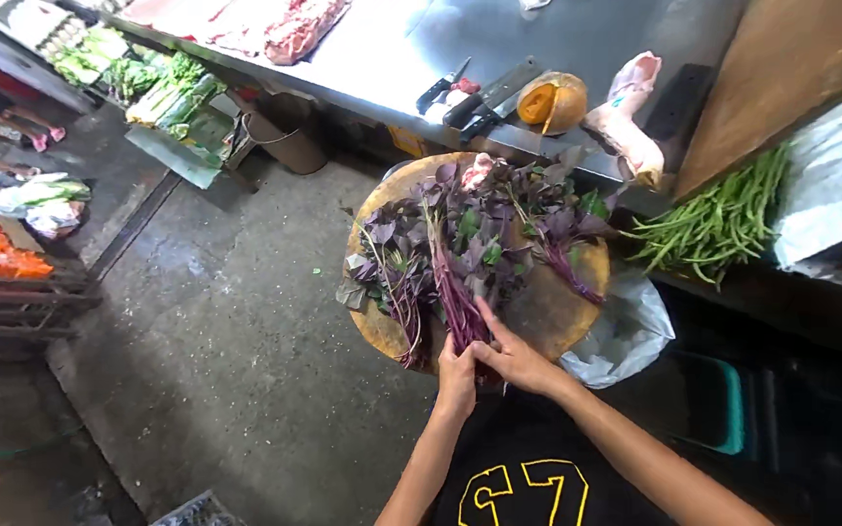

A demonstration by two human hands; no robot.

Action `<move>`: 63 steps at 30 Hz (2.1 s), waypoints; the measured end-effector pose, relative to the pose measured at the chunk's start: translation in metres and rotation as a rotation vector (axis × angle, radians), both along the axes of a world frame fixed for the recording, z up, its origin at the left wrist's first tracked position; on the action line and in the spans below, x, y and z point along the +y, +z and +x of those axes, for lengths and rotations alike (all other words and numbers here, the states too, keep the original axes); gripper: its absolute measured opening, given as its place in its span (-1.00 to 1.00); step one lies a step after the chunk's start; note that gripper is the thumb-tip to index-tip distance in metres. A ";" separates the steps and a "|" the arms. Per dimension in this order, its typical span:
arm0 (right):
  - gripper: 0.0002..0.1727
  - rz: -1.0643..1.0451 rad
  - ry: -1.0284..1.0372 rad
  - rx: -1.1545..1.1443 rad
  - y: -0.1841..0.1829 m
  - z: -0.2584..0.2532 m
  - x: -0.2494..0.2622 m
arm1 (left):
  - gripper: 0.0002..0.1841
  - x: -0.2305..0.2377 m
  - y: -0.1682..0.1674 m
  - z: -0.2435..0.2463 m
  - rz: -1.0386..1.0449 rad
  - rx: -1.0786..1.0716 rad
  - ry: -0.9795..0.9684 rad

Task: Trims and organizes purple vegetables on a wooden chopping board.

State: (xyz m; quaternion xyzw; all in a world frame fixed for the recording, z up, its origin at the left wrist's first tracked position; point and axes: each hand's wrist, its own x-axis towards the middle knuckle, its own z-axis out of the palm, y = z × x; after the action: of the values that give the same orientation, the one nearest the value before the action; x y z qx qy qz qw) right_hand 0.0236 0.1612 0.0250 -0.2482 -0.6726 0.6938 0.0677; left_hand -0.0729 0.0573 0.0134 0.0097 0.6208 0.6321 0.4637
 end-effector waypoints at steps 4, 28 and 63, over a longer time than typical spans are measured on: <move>0.13 -0.002 0.099 -0.029 -0.017 0.003 0.007 | -0.67 0.003 -0.005 0.008 0.006 -0.131 0.104; -0.73 0.040 -0.317 0.226 0.054 0.009 0.047 | -0.60 0.007 0.021 0.021 0.108 0.405 0.326; -0.86 -0.099 -0.095 0.158 0.107 -0.003 0.121 | -0.65 0.011 -0.006 0.005 0.125 -0.616 0.543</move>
State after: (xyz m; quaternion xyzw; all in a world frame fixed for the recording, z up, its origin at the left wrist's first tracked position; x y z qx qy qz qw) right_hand 0.0203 0.2822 0.1318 -0.2276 -0.6175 0.7396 0.1409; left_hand -0.0680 0.0686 0.0072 -0.3159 0.3931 0.7414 0.4428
